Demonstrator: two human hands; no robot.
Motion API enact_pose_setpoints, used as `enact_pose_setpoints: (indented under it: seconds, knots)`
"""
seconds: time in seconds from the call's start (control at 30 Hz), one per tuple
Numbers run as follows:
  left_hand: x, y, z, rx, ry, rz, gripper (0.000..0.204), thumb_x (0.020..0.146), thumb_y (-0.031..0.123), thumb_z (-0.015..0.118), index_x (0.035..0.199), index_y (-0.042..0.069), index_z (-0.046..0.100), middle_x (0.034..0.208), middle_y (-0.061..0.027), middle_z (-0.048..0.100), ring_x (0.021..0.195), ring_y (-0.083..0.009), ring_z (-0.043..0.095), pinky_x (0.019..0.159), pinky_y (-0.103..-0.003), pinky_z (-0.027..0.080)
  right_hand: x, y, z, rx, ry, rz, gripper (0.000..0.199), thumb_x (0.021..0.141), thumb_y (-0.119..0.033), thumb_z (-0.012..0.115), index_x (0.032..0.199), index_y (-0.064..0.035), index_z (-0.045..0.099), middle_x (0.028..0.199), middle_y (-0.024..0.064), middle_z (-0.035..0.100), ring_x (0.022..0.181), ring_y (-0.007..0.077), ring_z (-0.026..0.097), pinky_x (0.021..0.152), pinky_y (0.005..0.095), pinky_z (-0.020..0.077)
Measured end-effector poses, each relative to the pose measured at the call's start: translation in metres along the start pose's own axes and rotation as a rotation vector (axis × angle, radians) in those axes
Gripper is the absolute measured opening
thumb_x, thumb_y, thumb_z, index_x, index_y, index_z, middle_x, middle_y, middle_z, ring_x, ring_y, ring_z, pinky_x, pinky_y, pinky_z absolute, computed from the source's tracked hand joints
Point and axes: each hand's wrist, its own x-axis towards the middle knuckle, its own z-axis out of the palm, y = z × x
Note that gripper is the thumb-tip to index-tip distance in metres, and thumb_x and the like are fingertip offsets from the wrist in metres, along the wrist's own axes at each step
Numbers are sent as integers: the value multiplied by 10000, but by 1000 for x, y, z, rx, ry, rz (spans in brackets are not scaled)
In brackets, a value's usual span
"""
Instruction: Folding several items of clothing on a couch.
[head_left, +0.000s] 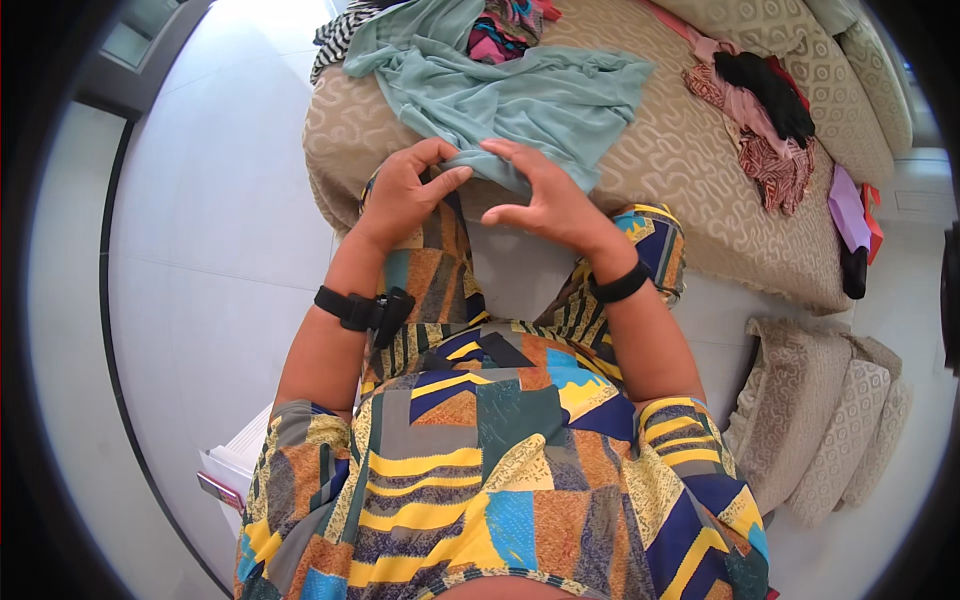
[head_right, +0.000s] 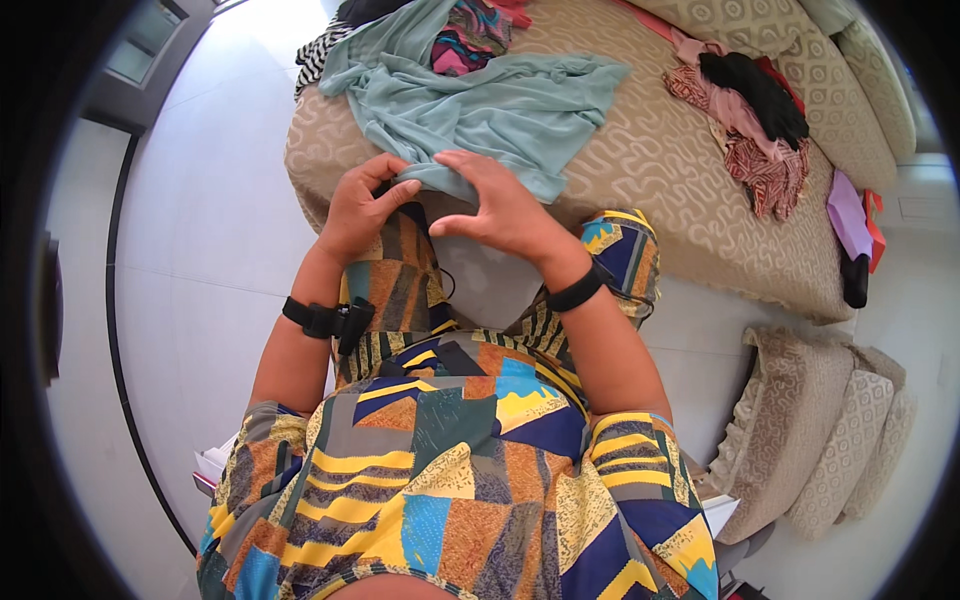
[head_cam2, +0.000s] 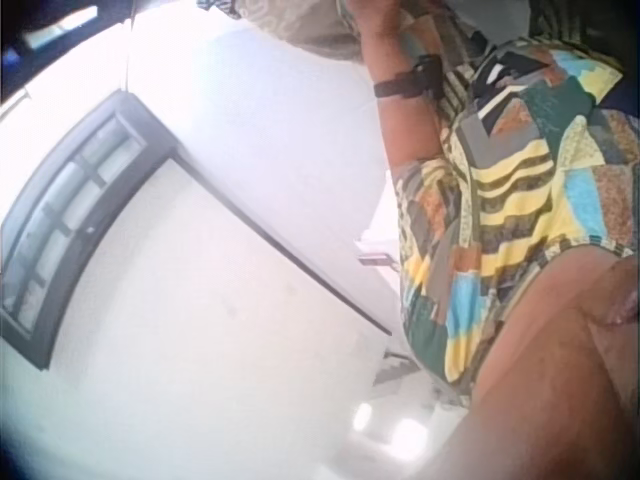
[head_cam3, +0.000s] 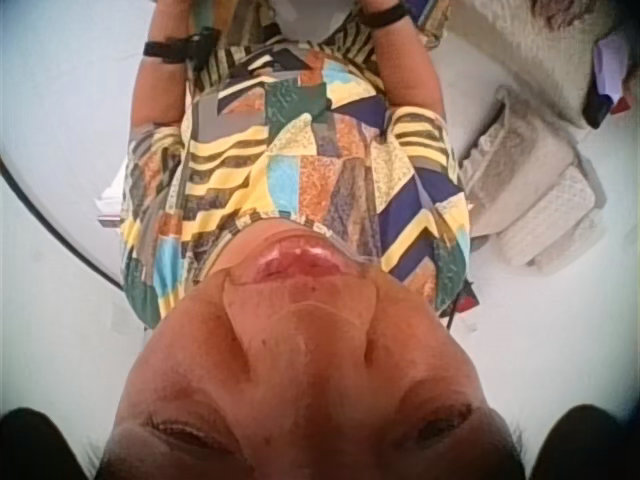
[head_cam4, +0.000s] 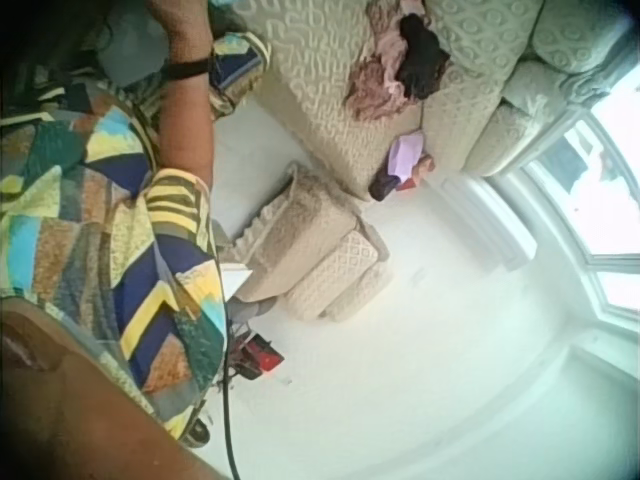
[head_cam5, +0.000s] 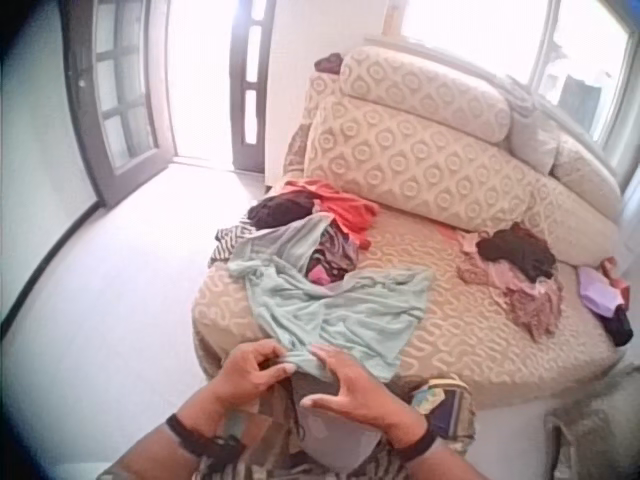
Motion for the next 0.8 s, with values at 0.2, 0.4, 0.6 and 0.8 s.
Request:
enact_pose_setpoints:
  seconds: [0.2, 0.4, 0.6, 0.8]
  knots:
    - [3, -7, -9, -24, -165, 65, 164, 856, 128, 691, 954, 8, 637, 889, -8, 632, 842, -77, 541, 789, -243, 436, -11, 17, 16, -113, 139, 88, 306, 808, -47, 573, 1111, -47, 609, 1052, 162, 653, 1026, 363, 584, 875, 379, 468]
    - [3, 1, -3, -219, -87, 229, 266, 887, 106, 631, 1126, -1, 589, 1208, -119, 610, 1173, -209, 537, 1026, -344, 382, -4, 9, -19, 67, 135, 186, 230, 824, -4, 468, 1002, -46, 608, 870, 153, 670, 792, 329, 622, 763, 349, 487]
    - [3, 3, 2, -266, 149, 293, 329, 916, 88, 577, 1231, 0, 543, 1274, -123, 584, 1224, -206, 512, 1057, -348, 364, 43, 41, -78, 872, 539, 415, 231, 884, -39, 500, 1098, 9, 572, 1008, 105, 647, 924, 175, 611, 808, 300, 492]
    - [2, -5, 3, -129, 165, 190, 206, 940, 40, 542, 1130, -13, 602, 1142, -89, 655, 1079, -153, 592, 955, -274, 444, 42, 108, -72, -61, 951, 389, 575, 841, -237, 684, 1301, 27, 461, 1373, 240, 432, 1256, 349, 439, 1023, 418, 393]
